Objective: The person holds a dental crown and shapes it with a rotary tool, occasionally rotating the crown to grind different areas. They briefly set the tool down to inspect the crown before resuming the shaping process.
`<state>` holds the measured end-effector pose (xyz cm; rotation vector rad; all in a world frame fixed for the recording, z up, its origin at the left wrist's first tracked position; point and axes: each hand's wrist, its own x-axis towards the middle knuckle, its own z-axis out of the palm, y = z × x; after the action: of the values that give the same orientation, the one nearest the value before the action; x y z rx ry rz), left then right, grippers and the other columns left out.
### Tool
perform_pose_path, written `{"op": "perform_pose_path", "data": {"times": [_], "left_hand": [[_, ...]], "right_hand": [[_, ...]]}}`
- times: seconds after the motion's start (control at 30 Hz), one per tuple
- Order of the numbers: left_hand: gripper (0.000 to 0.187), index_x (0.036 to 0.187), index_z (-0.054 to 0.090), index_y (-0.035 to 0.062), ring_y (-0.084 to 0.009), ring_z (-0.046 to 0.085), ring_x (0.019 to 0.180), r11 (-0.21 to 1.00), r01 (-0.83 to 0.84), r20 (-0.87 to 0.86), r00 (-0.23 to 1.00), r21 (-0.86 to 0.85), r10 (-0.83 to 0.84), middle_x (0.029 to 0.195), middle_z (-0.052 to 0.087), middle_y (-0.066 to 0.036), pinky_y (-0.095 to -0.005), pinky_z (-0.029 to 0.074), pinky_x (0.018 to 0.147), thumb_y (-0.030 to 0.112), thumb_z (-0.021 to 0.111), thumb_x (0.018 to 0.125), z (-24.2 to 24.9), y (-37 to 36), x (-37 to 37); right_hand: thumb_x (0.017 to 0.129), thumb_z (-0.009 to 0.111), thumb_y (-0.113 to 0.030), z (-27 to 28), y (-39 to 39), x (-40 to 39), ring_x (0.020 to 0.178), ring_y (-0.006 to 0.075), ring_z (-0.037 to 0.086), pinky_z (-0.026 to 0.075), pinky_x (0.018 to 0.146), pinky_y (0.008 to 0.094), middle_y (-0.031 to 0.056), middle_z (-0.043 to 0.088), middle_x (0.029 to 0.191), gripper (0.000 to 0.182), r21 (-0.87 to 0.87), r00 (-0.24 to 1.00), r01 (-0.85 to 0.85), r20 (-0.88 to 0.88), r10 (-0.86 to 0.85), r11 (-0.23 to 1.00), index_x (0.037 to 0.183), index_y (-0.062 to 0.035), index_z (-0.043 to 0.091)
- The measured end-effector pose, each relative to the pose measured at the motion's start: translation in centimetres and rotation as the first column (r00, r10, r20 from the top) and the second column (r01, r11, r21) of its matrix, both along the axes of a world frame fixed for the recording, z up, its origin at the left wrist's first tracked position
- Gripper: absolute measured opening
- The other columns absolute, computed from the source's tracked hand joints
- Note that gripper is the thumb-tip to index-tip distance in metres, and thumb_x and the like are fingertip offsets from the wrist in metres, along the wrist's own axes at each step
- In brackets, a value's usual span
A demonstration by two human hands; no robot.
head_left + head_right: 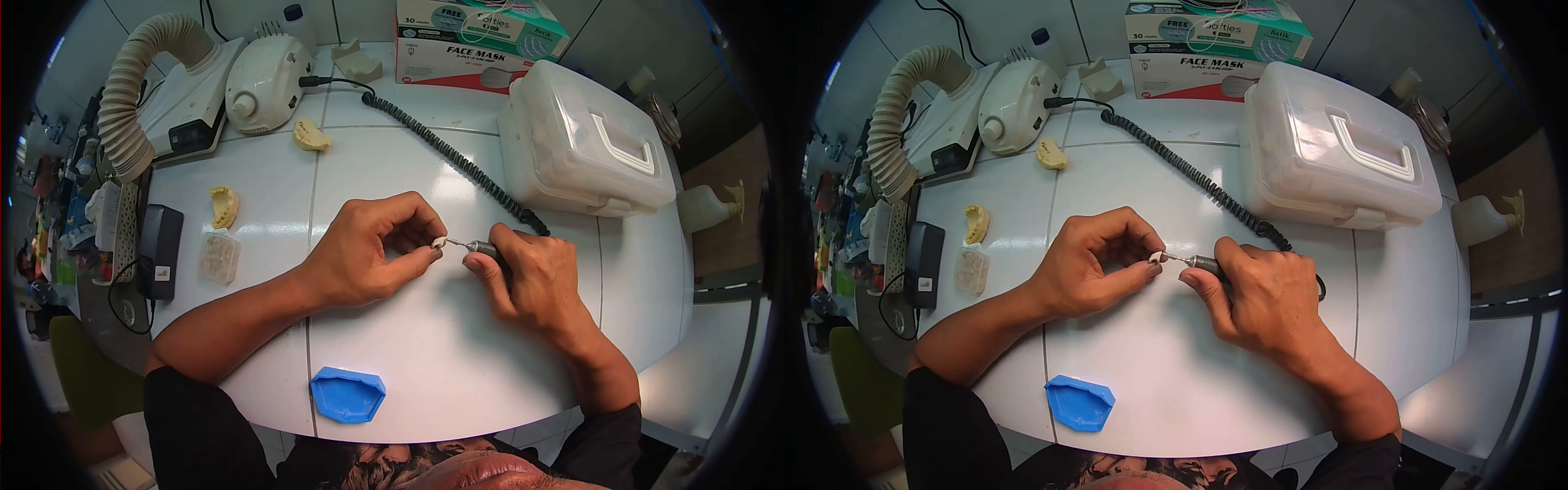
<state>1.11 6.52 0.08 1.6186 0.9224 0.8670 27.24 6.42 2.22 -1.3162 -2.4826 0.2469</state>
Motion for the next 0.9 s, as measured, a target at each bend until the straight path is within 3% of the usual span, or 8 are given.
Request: {"op": "perform_pose_path", "data": {"times": [0.9], "left_hand": [[0.020,0.103,0.069,0.0003,-0.0110,0.074,0.085,0.998,0.015,-0.026,1.000,0.064,-0.014,0.092,0.076,-0.005,-0.0267,0.060,0.076,0.003,0.085,0.090,-0.04,0.06,-0.01]], "right_hand": [[0.101,0.073,-0.048,0.42,0.06,-0.09,0.050,0.0364,0.064,0.046,0.048,0.0467,0.0111,0.060,0.057,0.049,-0.016,0.999,-0.044,0.018,0.044,0.999,0.076,-0.0079,0.059]]}}
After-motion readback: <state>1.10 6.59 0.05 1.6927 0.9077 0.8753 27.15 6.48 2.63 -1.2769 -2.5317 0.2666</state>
